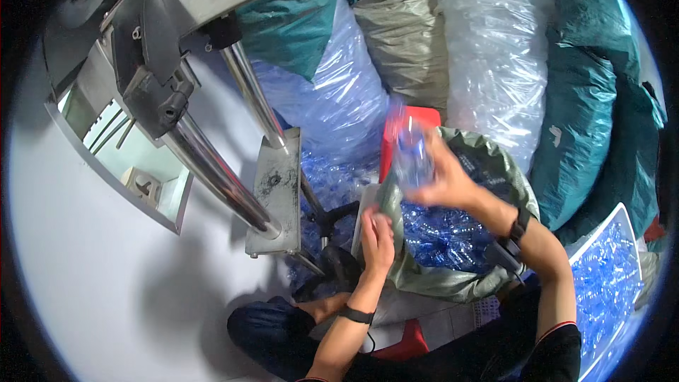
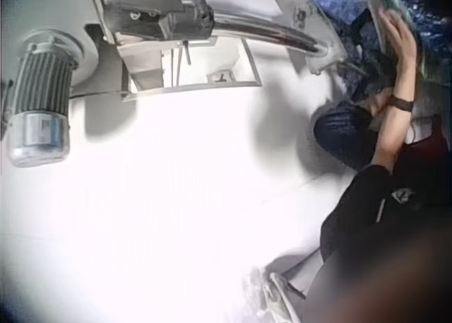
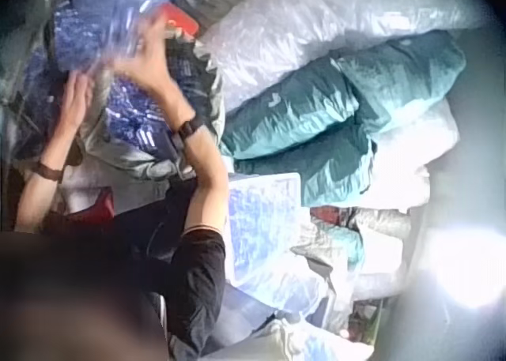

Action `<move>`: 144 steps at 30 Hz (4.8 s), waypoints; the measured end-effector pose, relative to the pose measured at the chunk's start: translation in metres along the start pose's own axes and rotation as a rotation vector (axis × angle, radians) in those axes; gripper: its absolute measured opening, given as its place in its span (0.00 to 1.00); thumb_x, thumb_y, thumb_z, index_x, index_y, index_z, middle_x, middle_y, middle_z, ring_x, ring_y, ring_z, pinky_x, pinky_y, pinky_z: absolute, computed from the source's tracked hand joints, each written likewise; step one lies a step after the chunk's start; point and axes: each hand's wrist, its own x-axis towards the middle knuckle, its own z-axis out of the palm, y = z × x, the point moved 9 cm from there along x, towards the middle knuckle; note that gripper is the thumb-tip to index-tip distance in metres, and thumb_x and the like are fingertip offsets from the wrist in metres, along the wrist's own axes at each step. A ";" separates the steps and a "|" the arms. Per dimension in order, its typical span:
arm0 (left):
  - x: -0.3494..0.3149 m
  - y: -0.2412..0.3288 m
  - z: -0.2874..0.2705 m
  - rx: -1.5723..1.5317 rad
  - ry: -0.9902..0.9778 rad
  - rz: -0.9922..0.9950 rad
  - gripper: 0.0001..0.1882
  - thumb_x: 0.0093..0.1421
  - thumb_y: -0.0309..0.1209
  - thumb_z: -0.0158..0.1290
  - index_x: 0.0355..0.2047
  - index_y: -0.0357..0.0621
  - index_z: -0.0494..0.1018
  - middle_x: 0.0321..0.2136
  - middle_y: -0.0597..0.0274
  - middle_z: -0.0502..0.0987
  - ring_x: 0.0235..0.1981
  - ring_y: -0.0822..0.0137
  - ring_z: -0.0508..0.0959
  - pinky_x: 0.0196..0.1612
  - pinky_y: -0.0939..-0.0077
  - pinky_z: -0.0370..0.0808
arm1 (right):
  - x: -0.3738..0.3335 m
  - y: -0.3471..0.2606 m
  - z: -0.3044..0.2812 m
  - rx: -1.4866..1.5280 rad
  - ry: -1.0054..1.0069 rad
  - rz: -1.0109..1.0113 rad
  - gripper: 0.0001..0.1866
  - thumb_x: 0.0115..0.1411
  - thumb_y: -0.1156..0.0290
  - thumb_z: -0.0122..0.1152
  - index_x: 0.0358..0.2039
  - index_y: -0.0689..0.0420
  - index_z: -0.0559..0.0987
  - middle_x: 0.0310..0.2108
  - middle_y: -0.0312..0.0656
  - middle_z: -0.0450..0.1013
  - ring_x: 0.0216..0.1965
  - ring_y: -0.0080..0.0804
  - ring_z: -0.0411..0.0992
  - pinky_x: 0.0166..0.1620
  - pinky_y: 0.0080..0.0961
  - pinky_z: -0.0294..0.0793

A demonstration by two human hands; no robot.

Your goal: The person sits on a low stool and repeatedly picks up clear plastic bottles from a large green sack. They place the bottles one by one onto a metal rack attached to a machine. The person continues this process, handling the bottles individually and arranging them on the rack.

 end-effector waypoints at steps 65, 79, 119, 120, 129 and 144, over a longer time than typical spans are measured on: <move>-0.022 -0.086 0.196 1.089 -0.810 0.361 0.32 0.59 0.24 0.53 0.65 0.35 0.61 0.49 0.38 0.75 0.50 0.43 0.78 0.52 0.48 0.76 | -0.292 0.164 -0.069 -0.818 -0.855 0.909 0.42 0.62 0.42 0.62 0.61 0.67 0.65 0.49 0.60 0.74 0.47 0.58 0.78 0.52 0.45 0.78; -0.021 0.019 0.111 0.485 -0.583 0.310 0.20 0.61 0.37 0.61 0.51 0.44 0.76 0.40 0.50 0.82 0.32 0.54 0.84 0.36 0.61 0.81 | -0.331 0.164 -0.088 -0.735 -1.290 0.934 0.27 0.51 0.44 0.69 0.35 0.57 0.87 0.39 0.48 0.83 0.42 0.48 0.81 0.49 0.40 0.79; -0.064 0.000 -0.079 -0.030 -0.031 -0.152 0.15 0.75 0.35 0.44 0.53 0.37 0.72 0.25 0.68 0.70 0.22 0.80 0.67 0.24 0.84 0.65 | 0.155 -0.055 0.044 0.019 0.223 -0.390 0.37 0.36 0.59 0.80 0.50 0.52 0.78 0.64 0.67 0.61 0.66 0.62 0.61 0.68 0.53 0.61; -0.063 -0.003 -0.079 -0.014 -0.027 -0.171 0.15 0.75 0.35 0.44 0.53 0.37 0.72 0.25 0.68 0.70 0.22 0.80 0.67 0.25 0.84 0.65 | 0.159 -0.034 0.038 0.310 0.258 -0.179 0.37 0.41 0.62 0.80 0.53 0.55 0.75 0.63 0.63 0.65 0.63 0.56 0.67 0.68 0.49 0.62; -0.072 -0.012 -0.062 -0.156 -0.082 -0.209 0.13 0.76 0.31 0.44 0.53 0.36 0.71 0.27 0.68 0.70 0.28 0.80 0.69 0.32 0.83 0.67 | 0.176 0.022 -0.004 0.194 0.917 0.120 0.53 0.48 0.70 0.78 0.71 0.60 0.58 0.50 0.56 0.72 0.49 0.42 0.74 0.56 0.34 0.74; -0.067 -0.004 -0.053 0.245 -0.142 -0.052 0.12 0.71 0.30 0.50 0.52 0.39 0.73 0.25 0.63 0.73 0.26 0.73 0.73 0.33 0.75 0.72 | -0.021 -0.001 0.109 -0.016 -0.699 -0.147 0.22 0.53 0.82 0.55 0.50 0.57 0.82 0.51 0.48 0.79 0.53 0.47 0.77 0.54 0.42 0.76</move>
